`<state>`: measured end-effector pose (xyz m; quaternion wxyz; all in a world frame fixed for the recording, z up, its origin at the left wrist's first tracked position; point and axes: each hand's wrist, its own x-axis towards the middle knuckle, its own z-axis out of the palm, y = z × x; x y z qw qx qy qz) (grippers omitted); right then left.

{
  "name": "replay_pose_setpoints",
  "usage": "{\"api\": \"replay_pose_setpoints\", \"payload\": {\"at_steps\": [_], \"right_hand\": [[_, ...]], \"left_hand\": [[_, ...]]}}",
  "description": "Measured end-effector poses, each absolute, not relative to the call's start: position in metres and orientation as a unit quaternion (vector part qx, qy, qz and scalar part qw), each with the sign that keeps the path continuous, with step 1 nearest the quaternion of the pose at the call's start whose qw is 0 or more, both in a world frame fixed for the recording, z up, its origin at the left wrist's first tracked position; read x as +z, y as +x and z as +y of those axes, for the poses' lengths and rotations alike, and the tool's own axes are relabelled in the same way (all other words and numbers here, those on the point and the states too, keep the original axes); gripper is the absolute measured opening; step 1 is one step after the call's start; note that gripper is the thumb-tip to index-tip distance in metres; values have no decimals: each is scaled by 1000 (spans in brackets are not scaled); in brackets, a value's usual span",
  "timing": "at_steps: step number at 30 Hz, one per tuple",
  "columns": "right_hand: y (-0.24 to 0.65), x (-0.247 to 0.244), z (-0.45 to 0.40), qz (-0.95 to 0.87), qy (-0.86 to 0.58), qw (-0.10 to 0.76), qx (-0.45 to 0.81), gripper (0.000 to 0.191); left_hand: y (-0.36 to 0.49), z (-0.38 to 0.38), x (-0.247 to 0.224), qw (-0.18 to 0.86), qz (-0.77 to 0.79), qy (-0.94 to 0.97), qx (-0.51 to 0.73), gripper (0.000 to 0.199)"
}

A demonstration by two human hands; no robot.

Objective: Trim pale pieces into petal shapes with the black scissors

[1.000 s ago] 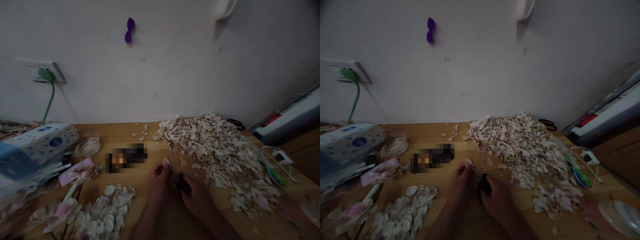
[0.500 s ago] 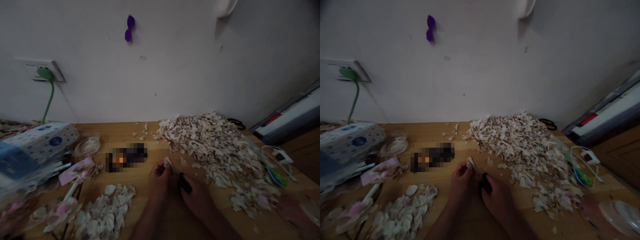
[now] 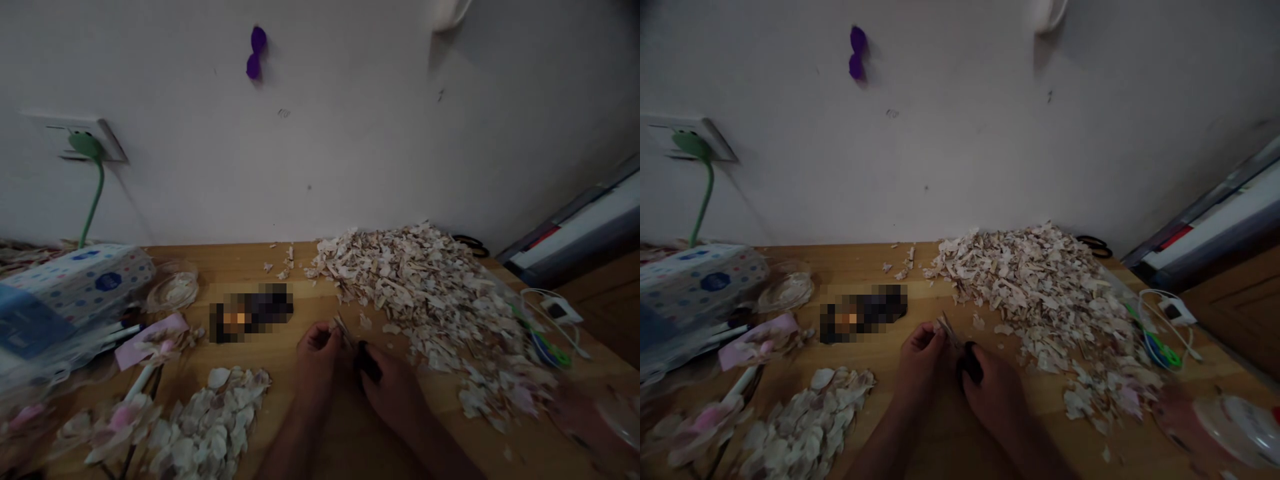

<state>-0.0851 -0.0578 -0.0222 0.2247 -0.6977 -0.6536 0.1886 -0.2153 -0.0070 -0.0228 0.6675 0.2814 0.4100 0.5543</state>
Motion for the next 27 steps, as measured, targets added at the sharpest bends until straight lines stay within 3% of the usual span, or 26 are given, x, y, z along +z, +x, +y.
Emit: {"api": "replay_pose_setpoints", "payload": {"at_steps": [27], "right_hand": [[-84,-12,-58,-658,-698,201,199,30]], "left_hand": [[-222,1,-11,665,425,326,520,30]]}}
